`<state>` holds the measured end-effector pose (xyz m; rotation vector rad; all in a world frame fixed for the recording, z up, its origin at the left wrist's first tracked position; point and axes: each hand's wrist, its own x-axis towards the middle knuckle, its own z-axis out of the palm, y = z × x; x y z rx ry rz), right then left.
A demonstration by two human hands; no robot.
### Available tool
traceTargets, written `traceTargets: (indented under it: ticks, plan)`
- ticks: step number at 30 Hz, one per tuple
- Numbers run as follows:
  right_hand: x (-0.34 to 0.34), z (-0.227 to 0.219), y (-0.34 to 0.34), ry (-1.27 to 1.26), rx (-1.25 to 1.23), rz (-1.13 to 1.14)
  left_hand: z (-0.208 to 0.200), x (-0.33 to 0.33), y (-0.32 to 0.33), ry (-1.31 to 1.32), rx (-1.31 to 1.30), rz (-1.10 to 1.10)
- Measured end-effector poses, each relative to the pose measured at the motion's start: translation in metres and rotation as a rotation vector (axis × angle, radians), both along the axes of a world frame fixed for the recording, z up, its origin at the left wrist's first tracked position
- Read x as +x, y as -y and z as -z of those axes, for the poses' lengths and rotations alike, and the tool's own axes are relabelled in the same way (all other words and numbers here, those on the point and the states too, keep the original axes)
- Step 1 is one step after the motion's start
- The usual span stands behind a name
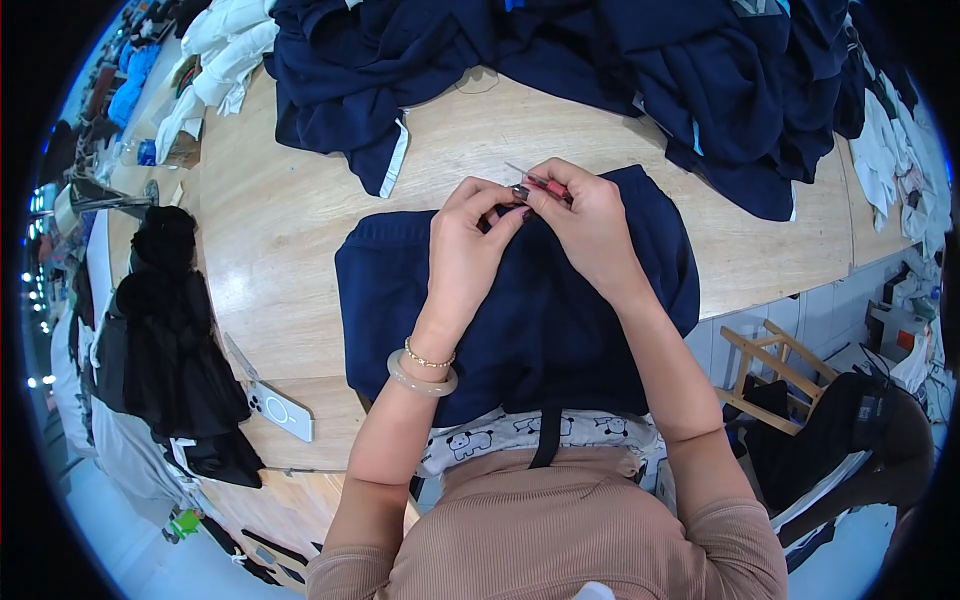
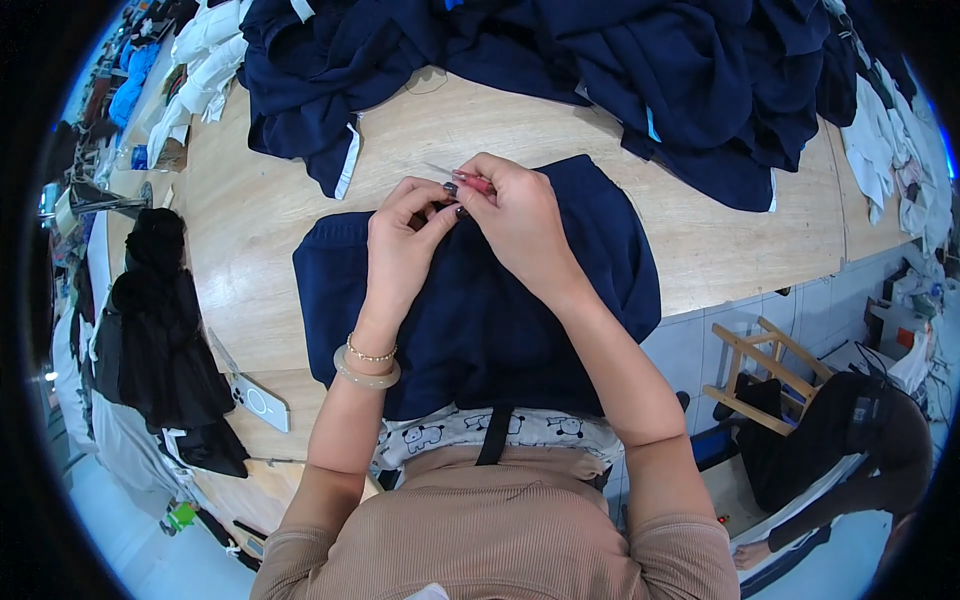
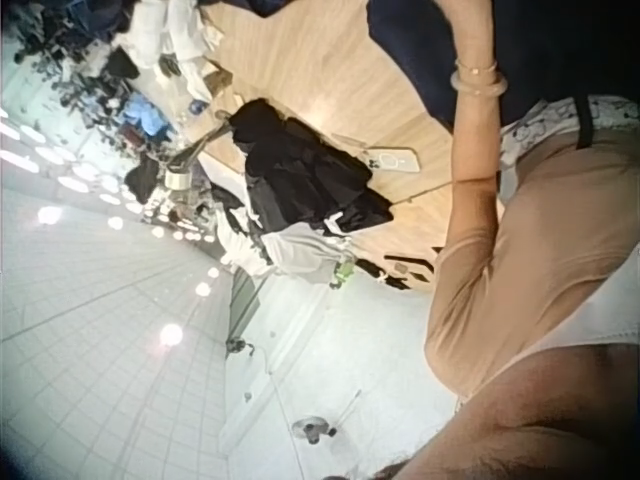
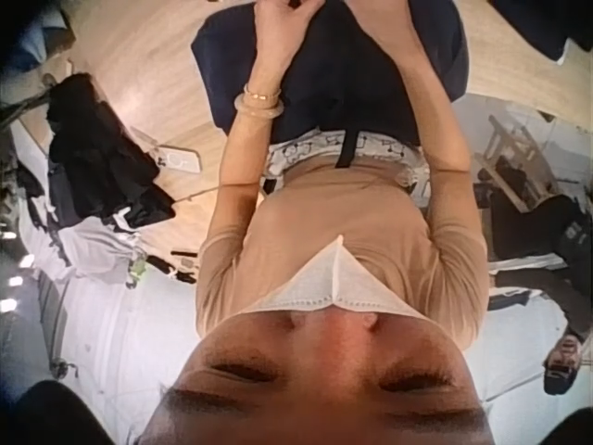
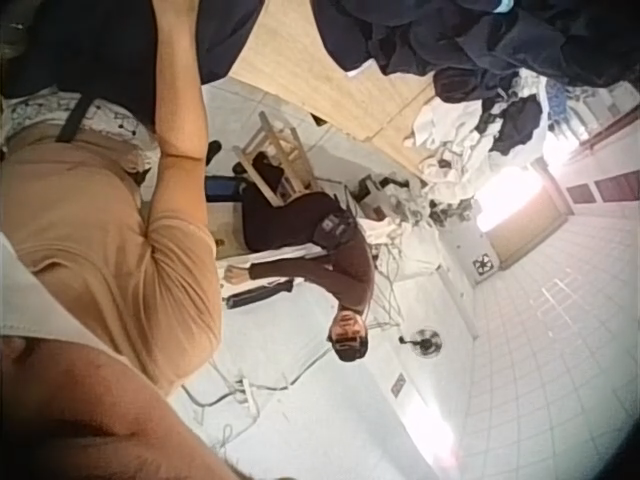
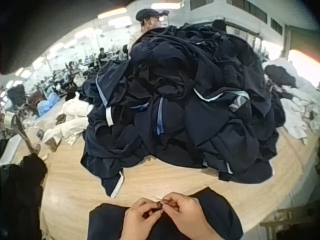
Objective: Trimming excess threads from the seams and waistbands of blue trousers using thread clippers.
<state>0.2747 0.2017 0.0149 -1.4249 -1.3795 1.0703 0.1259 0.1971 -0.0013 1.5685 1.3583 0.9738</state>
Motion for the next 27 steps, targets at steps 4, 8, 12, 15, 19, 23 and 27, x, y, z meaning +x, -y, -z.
traceTargets:
  ticks: [4,8,12,15,19,23,27]
  plan:
    - [0.007,-0.009,-0.006,-0.002,0.029,-0.104,0.0,0.001,-0.001,-0.031,-0.008,-0.023]
    - [0.027,-0.013,-0.01,0.048,0.071,-0.089,0.003,0.003,0.001,-0.025,-0.004,-0.078]
    - [0.043,-0.02,-0.007,0.359,0.111,-0.09,0.006,0.002,0.003,0.074,-0.057,-0.126]
    - [0.044,-0.024,-0.004,0.51,0.153,-0.118,0.008,0.001,0.002,0.129,-0.097,-0.136]
    - [0.041,-0.023,-0.003,0.607,0.224,-0.18,0.006,0.001,0.001,0.153,-0.103,-0.121]
    - [0.037,-0.021,-0.002,0.641,0.268,-0.183,0.008,0.002,0.002,0.195,-0.098,-0.121]
    - [0.034,-0.023,-0.002,0.648,0.261,-0.191,0.009,0.004,0.001,0.214,-0.051,-0.155]
